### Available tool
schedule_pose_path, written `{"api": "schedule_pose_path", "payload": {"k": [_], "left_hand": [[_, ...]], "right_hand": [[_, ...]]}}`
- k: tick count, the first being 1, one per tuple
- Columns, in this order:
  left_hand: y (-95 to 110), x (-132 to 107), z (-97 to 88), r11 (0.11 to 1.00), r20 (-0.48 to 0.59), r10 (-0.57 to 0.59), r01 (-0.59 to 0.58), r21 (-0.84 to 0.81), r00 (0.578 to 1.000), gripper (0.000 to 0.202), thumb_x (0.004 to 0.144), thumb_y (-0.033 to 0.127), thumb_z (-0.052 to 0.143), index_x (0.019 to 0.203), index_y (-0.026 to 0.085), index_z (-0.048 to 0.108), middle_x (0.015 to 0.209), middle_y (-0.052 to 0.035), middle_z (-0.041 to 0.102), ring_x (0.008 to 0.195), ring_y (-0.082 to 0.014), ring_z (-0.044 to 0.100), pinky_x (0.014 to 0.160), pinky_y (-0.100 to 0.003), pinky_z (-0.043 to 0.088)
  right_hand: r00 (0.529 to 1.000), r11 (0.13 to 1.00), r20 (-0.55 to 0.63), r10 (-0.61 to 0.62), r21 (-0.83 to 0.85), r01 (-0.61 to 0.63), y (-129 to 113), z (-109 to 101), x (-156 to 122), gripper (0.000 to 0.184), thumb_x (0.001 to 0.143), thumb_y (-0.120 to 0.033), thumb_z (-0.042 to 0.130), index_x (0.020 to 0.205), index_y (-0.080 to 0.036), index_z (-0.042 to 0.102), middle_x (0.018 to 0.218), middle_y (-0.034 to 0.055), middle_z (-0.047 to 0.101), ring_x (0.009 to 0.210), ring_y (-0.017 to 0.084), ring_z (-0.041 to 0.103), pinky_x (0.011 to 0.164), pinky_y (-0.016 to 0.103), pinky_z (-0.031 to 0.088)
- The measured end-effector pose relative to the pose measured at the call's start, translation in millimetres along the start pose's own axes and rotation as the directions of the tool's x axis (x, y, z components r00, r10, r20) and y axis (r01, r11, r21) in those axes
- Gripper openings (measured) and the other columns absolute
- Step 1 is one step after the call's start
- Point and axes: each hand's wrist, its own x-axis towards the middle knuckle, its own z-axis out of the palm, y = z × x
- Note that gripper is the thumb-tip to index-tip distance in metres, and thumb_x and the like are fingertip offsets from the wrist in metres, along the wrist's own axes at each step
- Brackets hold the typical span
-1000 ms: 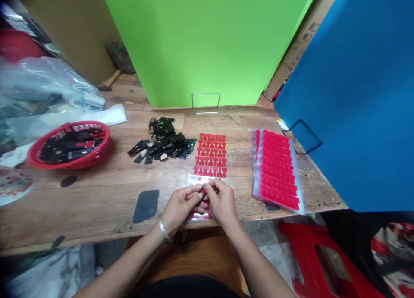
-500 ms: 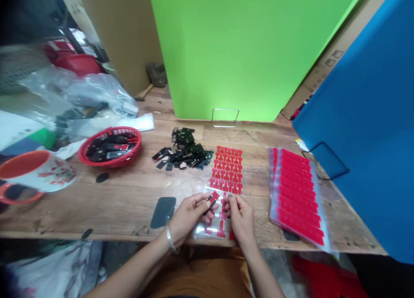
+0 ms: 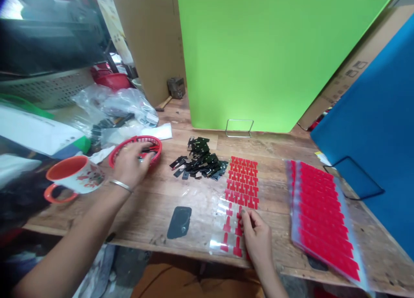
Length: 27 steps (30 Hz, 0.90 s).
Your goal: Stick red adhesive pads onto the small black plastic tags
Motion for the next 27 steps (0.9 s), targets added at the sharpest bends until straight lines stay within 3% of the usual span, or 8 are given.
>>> {"api": "schedule_pose_path", "payload": {"k": [3,7,11,18,22,24,27], "left_hand": [[21,-12,33.7,0.999,0.281,0.047,-0.042,-0.023,0.959,0.022,0.080,0.026,0.046,0.091,0.016,0.063,0.087,-0.0072,0.063,0.084,-0.0199,0.057,0.081,-0.031,0.044],[26,-13,72.7,0.989,0.289,-0.078,0.036,0.146,0.954,0.032,0.080,0.026,0.045,0.106,0.012,0.058,0.102,-0.0144,0.055,0.095,-0.0250,0.053,0.082,-0.033,0.043],[11,-3,88.8,0.966,0.381,-0.177,0.087,0.241,0.907,0.032,0.079,0.034,0.045,0.093,0.012,0.063,0.095,-0.0147,0.055,0.089,-0.0260,0.054,0.079,-0.034,0.043],[7,-3,86.3,0.981,0.391,-0.124,0.054,0.185,0.912,0.028,0.076,0.033,0.049,0.094,0.017,0.063,0.092,-0.0102,0.060,0.087,-0.0229,0.056,0.077,-0.030,0.043],[21,-12,72.1,0.986,0.370,-0.163,0.146,0.074,0.915,0.028,0.079,0.035,0.044,0.090,0.019,0.064,0.085,-0.0091,0.065,0.083,-0.0229,0.059,0.075,-0.031,0.043],[32,-21,63.7,0.944,0.428,-0.223,0.303,-0.129,0.876,0.029,0.079,0.038,0.045,0.086,0.017,0.064,0.080,-0.0083,0.066,0.074,-0.0210,0.061,0.070,-0.030,0.044],[49,-40,55.2,0.667,0.614,-0.247,0.592,-0.453,0.749,0.036,0.073,0.045,0.052,0.086,0.012,0.061,0.077,-0.0079,0.066,0.063,-0.0167,0.060,0.059,-0.027,0.046]], "right_hand": [[1.000,1.000,-0.007,0.006,0.008,-0.006,1,1,1,0.038,0.080,-0.049,0.046,0.074,-0.014,0.061,0.060,0.0026,0.058,0.055,0.015,0.051,0.053,0.024,0.039],[1.000,1.000,-0.011,-0.010,0.014,0.010,0,2,2,0.037,0.081,-0.048,0.045,0.074,-0.015,0.060,0.060,0.0021,0.058,0.056,0.015,0.051,0.054,0.024,0.039],[1.000,0.999,-0.021,-0.019,0.037,0.020,-3,2,1,0.037,0.082,-0.047,0.044,0.075,-0.014,0.060,0.060,0.0018,0.057,0.056,0.015,0.049,0.053,0.024,0.039],[0.999,0.998,-0.022,-0.048,0.041,0.049,-9,1,1,0.033,0.083,-0.042,0.044,0.071,-0.015,0.058,0.059,-0.0004,0.053,0.056,0.013,0.047,0.053,0.022,0.036],[0.998,0.998,-0.021,-0.063,0.026,0.063,-12,0,0,0.031,0.084,-0.039,0.044,0.070,-0.016,0.057,0.060,-0.0007,0.053,0.058,0.013,0.047,0.055,0.022,0.036],[0.997,0.997,-0.016,-0.076,0.033,0.076,-12,-1,-1,0.029,0.084,-0.038,0.044,0.069,-0.016,0.056,0.059,-0.0010,0.052,0.057,0.013,0.047,0.055,0.021,0.036],[0.994,0.992,-0.012,-0.107,0.059,0.108,-14,-2,-2,0.025,0.083,-0.036,0.046,0.072,-0.016,0.057,0.061,-0.0007,0.053,0.059,0.013,0.049,0.056,0.022,0.037]]}}
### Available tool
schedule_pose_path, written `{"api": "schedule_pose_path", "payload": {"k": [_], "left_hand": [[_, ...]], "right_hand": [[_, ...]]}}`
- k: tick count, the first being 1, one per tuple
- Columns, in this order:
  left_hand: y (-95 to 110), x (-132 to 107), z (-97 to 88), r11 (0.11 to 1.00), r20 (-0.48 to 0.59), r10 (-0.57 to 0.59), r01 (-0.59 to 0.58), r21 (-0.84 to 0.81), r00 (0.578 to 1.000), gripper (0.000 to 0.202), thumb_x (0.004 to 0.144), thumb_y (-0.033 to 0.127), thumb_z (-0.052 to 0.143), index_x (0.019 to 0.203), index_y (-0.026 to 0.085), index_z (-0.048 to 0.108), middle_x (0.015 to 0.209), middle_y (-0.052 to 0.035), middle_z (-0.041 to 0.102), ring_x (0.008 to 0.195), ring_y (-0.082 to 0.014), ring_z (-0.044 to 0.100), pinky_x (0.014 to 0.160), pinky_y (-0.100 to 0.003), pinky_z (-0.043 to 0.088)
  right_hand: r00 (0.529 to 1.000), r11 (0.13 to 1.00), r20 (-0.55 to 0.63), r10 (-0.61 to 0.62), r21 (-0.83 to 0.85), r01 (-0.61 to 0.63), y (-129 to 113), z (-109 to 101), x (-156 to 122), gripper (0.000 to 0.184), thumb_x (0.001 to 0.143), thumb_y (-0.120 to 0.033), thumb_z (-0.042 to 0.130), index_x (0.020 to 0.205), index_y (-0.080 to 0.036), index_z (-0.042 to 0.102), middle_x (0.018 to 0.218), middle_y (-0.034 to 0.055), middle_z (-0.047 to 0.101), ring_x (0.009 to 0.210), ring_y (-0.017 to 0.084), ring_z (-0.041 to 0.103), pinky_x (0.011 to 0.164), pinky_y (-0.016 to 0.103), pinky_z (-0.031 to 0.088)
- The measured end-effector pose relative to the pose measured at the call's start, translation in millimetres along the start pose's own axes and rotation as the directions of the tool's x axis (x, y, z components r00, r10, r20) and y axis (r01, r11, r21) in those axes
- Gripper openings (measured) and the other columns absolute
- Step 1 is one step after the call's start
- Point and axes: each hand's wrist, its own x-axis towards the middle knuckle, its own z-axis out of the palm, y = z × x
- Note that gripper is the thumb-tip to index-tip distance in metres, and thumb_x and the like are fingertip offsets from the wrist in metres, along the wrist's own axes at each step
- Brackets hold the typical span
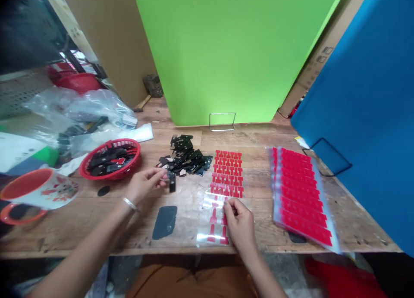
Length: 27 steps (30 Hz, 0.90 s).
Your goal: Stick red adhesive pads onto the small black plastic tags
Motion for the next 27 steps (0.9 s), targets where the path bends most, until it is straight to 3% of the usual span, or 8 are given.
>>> {"api": "schedule_pose_path", "payload": {"k": [3,6,10,13,15,21,24,27], "left_hand": [[-4,-18,13.2,0.988,0.044,0.008,-0.001,-0.157,0.999,0.039,0.071,0.045,0.055,0.090,0.011,0.059,0.077,-0.0076,0.064,0.064,-0.0155,0.059,0.056,-0.026,0.045],[-11,-23,20.2,0.986,0.003,0.136,-0.135,0.097,0.991,0.031,0.074,0.038,0.054,0.092,0.013,0.060,0.077,-0.0065,0.063,0.069,-0.0169,0.058,0.064,-0.030,0.046],[-16,-16,20.3,0.816,0.035,0.292,-0.268,0.512,0.956,0.028,0.073,0.024,0.054,0.100,0.019,0.060,0.084,-0.0061,0.057,0.081,-0.0192,0.054,0.078,-0.034,0.043],[-13,-8,16.5,0.691,0.132,0.328,-0.333,0.642,0.935,0.031,0.073,0.019,0.054,0.102,0.023,0.062,0.087,-0.0060,0.051,0.085,-0.0198,0.050,0.081,-0.034,0.040],[-10,-3,13.0,0.667,0.192,0.300,-0.349,0.659,0.935,0.027,0.072,0.022,0.056,0.098,0.024,0.063,0.083,-0.0044,0.049,0.084,-0.0197,0.048,0.081,-0.033,0.039],[-9,-1,7.7,0.759,0.139,0.276,-0.304,0.576,0.951,0.013,0.065,0.025,0.062,0.075,0.018,0.057,0.078,-0.0025,0.052,0.077,-0.0173,0.049,0.070,-0.028,0.040],[-8,-19,13.3,0.840,0.119,0.236,-0.264,0.473,0.964,0.011,0.068,0.026,0.059,0.071,0.018,0.053,0.065,0.0012,0.052,0.061,-0.0139,0.049,0.059,-0.024,0.038],[1,-49,23.9,0.880,0.210,0.283,-0.340,0.331,0.936,0.007,0.071,0.024,0.057,0.072,0.018,0.054,0.066,0.0013,0.055,0.062,-0.0131,0.050,0.060,-0.023,0.038]], "right_hand": [[1.000,1.000,0.009,-0.029,0.000,0.029,-2,-1,-1,0.022,0.082,-0.034,0.048,0.073,-0.016,0.057,0.066,0.0008,0.057,0.062,0.014,0.051,0.060,0.023,0.039],[0.998,0.998,0.022,-0.053,-0.028,0.053,-2,-2,-2,0.022,0.081,-0.034,0.048,0.073,-0.016,0.058,0.067,0.0019,0.058,0.063,0.015,0.053,0.061,0.023,0.039],[0.998,0.996,0.011,-0.056,-0.062,0.057,0,-2,-3,0.026,0.081,-0.037,0.047,0.073,-0.016,0.059,0.065,0.0024,0.059,0.062,0.016,0.053,0.060,0.024,0.040],[0.998,0.995,0.019,-0.060,-0.076,0.061,1,-2,-4,0.026,0.081,-0.037,0.047,0.073,-0.016,0.059,0.065,0.0019,0.058,0.061,0.016,0.052,0.060,0.024,0.039],[0.998,0.995,0.028,-0.060,-0.080,0.062,2,-2,-4,0.025,0.081,-0.037,0.047,0.073,-0.016,0.058,0.064,0.0013,0.057,0.061,0.015,0.052,0.059,0.023,0.039],[0.998,0.997,0.040,-0.055,-0.052,0.057,5,-2,-2,0.025,0.079,-0.037,0.050,0.074,-0.015,0.060,0.066,0.0033,0.060,0.062,0.016,0.054,0.061,0.025,0.041],[0.996,0.998,0.079,-0.050,-0.030,0.053,2,-5,-4,0.024,0.078,-0.038,0.053,0.077,-0.016,0.062,0.070,0.0042,0.062,0.064,0.017,0.055,0.062,0.026,0.043],[0.991,0.998,0.137,-0.005,0.068,-0.005,-10,-5,-8,0.028,0.078,-0.041,0.054,0.088,-0.016,0.062,0.075,0.0044,0.063,0.065,0.016,0.056,0.059,0.024,0.044]]}}
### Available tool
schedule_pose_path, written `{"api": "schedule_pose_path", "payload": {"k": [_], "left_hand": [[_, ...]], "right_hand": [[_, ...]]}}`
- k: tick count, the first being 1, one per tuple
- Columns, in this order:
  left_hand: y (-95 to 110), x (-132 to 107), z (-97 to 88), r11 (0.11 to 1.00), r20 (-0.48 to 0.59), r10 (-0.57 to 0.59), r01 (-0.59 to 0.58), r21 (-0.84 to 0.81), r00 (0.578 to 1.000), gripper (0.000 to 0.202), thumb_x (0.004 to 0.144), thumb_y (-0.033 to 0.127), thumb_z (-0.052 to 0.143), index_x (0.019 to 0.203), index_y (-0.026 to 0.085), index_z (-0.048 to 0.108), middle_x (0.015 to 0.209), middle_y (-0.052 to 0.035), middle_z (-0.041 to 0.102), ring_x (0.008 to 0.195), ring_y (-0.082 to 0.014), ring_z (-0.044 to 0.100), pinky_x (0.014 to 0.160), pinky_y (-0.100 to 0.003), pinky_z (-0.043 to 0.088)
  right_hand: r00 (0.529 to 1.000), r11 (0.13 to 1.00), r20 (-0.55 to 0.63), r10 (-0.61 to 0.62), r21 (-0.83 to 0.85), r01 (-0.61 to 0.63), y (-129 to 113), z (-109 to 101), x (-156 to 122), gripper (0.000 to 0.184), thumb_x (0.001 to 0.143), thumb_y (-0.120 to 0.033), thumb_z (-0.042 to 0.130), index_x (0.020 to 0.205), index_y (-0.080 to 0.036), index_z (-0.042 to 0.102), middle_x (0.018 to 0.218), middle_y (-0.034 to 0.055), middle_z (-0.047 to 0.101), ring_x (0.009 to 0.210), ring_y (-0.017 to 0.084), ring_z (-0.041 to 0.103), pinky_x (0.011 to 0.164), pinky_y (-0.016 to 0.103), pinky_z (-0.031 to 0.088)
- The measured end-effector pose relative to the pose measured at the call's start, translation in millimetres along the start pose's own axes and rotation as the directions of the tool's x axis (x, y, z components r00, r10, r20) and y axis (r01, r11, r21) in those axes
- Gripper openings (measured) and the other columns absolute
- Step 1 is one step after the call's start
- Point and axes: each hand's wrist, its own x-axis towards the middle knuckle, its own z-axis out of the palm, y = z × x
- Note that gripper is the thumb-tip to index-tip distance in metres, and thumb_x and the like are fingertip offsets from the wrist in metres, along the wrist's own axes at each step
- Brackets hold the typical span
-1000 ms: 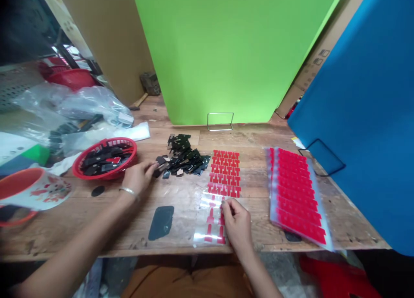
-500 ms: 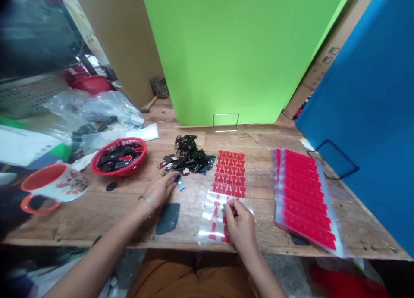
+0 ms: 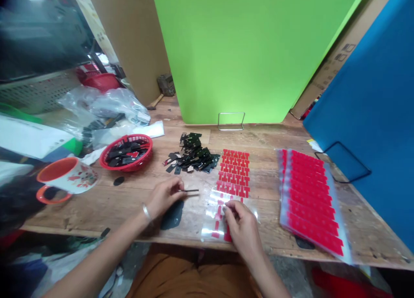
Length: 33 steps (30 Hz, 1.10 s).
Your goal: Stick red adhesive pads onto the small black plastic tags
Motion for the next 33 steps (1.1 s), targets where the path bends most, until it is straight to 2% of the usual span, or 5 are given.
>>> {"api": "schedule_pose_path", "payload": {"k": [8,17,21,25,33], "left_hand": [[44,-36,17.2,0.941,0.070,0.207,-0.180,-0.286,0.976,0.003,0.074,0.018,0.055,0.073,0.018,0.058,0.078,-0.0036,0.060,0.077,-0.0151,0.055,0.072,-0.026,0.042],[47,-52,53.3,0.427,0.199,-0.274,0.304,-0.852,0.941,0.032,0.076,0.036,0.056,0.098,0.014,0.060,0.089,-0.0083,0.064,0.073,-0.0154,0.060,0.075,-0.030,0.047],[41,-47,43.8,0.652,0.128,-0.250,0.264,-0.711,0.960,0.027,0.076,0.038,0.055,0.085,0.015,0.065,0.079,-0.0061,0.065,0.070,-0.0173,0.059,0.067,-0.029,0.047],[27,-37,25.4,0.992,-0.064,-0.099,0.094,-0.080,0.993,0.020,0.079,0.030,0.049,0.080,0.021,0.067,0.074,-0.0053,0.061,0.076,-0.0195,0.056,0.071,-0.029,0.042],[15,-33,35.9,0.954,-0.027,0.007,0.001,0.299,1.000,0.023,0.083,0.021,0.043,0.082,0.022,0.067,0.074,-0.0053,0.054,0.077,-0.0181,0.052,0.069,-0.027,0.039]], "right_hand": [[0.867,0.750,0.444,0.226,0.489,-0.446,-27,26,-6,0.035,0.071,-0.042,0.063,0.093,-0.014,0.060,0.062,0.0003,0.059,0.041,0.006,0.046,0.036,0.015,0.031],[0.977,0.846,0.102,0.186,0.489,-0.212,-27,56,-7,0.027,0.073,-0.037,0.063,0.088,-0.017,0.053,0.067,-0.0025,0.057,0.043,0.007,0.050,0.042,0.018,0.038],[0.999,0.975,0.047,-0.002,0.220,-0.009,-28,63,-12,0.021,0.082,-0.034,0.050,0.094,-0.018,0.054,0.078,0.0035,0.059,0.059,0.013,0.055,0.053,0.024,0.047],[0.927,0.894,0.076,-0.367,-0.246,0.374,-24,60,-7,0.033,0.085,-0.020,0.042,0.118,-0.021,0.050,0.106,0.0114,0.054,0.099,0.024,0.049,0.085,0.042,0.043],[0.857,0.544,0.315,-0.407,-0.670,0.505,-14,61,10,0.041,0.084,-0.013,0.042,0.123,-0.024,0.048,0.121,0.0123,0.048,0.115,0.031,0.033,0.087,0.048,0.036]]}}
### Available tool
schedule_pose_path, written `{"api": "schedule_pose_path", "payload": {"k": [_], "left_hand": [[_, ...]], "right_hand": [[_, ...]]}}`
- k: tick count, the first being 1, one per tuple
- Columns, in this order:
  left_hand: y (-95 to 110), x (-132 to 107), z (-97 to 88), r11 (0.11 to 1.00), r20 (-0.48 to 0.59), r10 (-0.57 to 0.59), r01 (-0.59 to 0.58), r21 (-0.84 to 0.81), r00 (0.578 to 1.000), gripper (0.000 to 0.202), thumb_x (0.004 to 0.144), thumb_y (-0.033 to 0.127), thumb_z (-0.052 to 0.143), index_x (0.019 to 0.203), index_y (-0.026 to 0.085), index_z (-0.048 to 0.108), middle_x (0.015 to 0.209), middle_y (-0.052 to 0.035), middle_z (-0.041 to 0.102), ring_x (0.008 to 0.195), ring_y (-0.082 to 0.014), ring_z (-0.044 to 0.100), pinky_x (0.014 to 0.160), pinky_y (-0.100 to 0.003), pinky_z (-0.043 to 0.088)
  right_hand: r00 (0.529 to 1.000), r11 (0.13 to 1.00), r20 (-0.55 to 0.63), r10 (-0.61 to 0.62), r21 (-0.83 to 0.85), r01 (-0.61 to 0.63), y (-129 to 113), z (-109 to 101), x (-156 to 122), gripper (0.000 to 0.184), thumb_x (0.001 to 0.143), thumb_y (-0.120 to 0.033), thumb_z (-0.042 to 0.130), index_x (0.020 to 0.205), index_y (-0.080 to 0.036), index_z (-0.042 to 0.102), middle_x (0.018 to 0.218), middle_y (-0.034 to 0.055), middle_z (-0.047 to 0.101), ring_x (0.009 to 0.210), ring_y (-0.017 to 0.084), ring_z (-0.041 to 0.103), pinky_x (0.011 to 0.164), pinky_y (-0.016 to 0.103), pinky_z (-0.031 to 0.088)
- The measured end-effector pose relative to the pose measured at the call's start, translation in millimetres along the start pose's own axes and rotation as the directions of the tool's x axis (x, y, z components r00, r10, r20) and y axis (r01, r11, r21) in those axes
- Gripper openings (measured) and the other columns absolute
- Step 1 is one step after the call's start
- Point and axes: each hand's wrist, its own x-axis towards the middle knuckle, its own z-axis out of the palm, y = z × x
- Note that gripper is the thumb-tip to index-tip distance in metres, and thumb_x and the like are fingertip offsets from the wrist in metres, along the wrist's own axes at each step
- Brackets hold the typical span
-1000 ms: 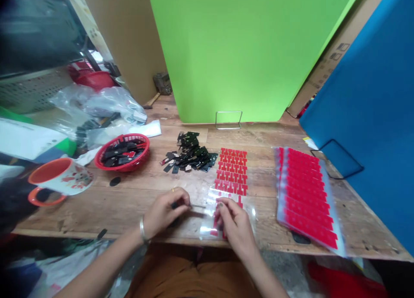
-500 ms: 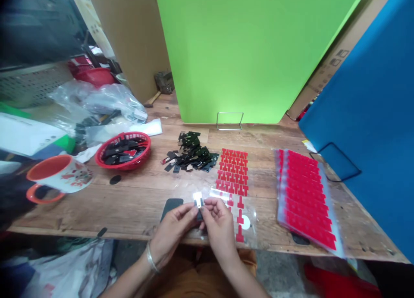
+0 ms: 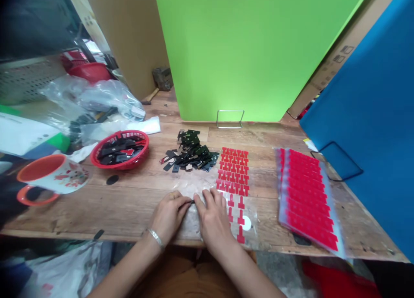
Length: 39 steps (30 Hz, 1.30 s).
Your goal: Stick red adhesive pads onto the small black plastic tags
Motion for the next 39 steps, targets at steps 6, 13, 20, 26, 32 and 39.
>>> {"api": "schedule_pose_path", "payload": {"k": [6,13,20,26,32,39], "left_hand": [[-4,3,0.4,1.000,0.011,0.010,-0.010,-0.001,1.000,0.024,0.084,0.023,0.043,0.080,0.020,0.067,0.072,-0.0053,0.052,0.074,-0.0176,0.052,0.067,-0.026,0.039],[-3,2,1.8,1.000,-0.011,0.003,-0.003,-0.012,1.000,0.023,0.084,0.023,0.044,0.082,0.020,0.067,0.073,-0.0051,0.053,0.076,-0.0175,0.052,0.069,-0.026,0.039],[-3,3,-0.3,0.998,0.007,-0.036,0.036,-0.055,0.999,0.019,0.081,0.019,0.048,0.081,0.020,0.067,0.073,-0.0043,0.055,0.075,-0.0162,0.052,0.068,-0.024,0.037],[-6,4,-0.5,0.998,0.031,-0.027,0.028,-0.051,0.999,0.018,0.080,0.022,0.050,0.080,0.021,0.068,0.071,-0.0040,0.054,0.072,-0.0157,0.052,0.065,-0.024,0.036],[-8,6,-1.4,0.998,0.024,-0.005,0.006,-0.058,1.000,0.019,0.080,0.022,0.048,0.078,0.019,0.067,0.072,-0.0051,0.056,0.072,-0.0162,0.053,0.065,-0.024,0.036],[-8,14,-5.2,0.927,0.014,-0.078,0.078,-0.367,0.997,0.019,0.080,0.031,0.048,0.080,0.018,0.063,0.073,-0.0033,0.063,0.069,-0.0164,0.057,0.063,-0.025,0.039]], "right_hand": [[0.994,0.999,0.105,-0.031,-0.034,0.035,-2,-6,6,0.042,0.084,-0.013,0.042,0.126,-0.018,0.045,0.120,0.0137,0.049,0.118,0.033,0.030,0.091,0.050,0.031],[1.000,0.997,0.024,-0.006,0.081,0.004,-1,-1,4,0.043,0.084,-0.010,0.040,0.126,-0.017,0.044,0.113,0.0132,0.053,0.111,0.028,0.038,0.090,0.046,0.035],[0.997,0.981,-0.027,-0.070,0.177,0.074,1,2,1,0.043,0.084,-0.009,0.041,0.126,-0.016,0.044,0.110,0.0113,0.056,0.105,0.026,0.042,0.088,0.044,0.038],[0.991,0.988,-0.013,-0.133,0.071,0.134,5,6,0,0.043,0.083,-0.009,0.042,0.126,-0.015,0.044,0.121,0.0112,0.052,0.116,0.030,0.034,0.089,0.047,0.035],[0.993,0.983,-0.028,-0.119,0.137,0.121,-2,-1,5,0.039,0.083,-0.010,0.043,0.121,-0.018,0.049,0.114,0.0109,0.056,0.115,0.028,0.037,0.089,0.045,0.034],[0.957,0.906,-0.127,0.260,0.374,-0.197,46,-18,27,0.016,0.078,-0.010,0.046,0.088,-0.018,0.056,0.085,0.0060,0.058,0.082,0.018,0.053,0.075,0.029,0.042]]}}
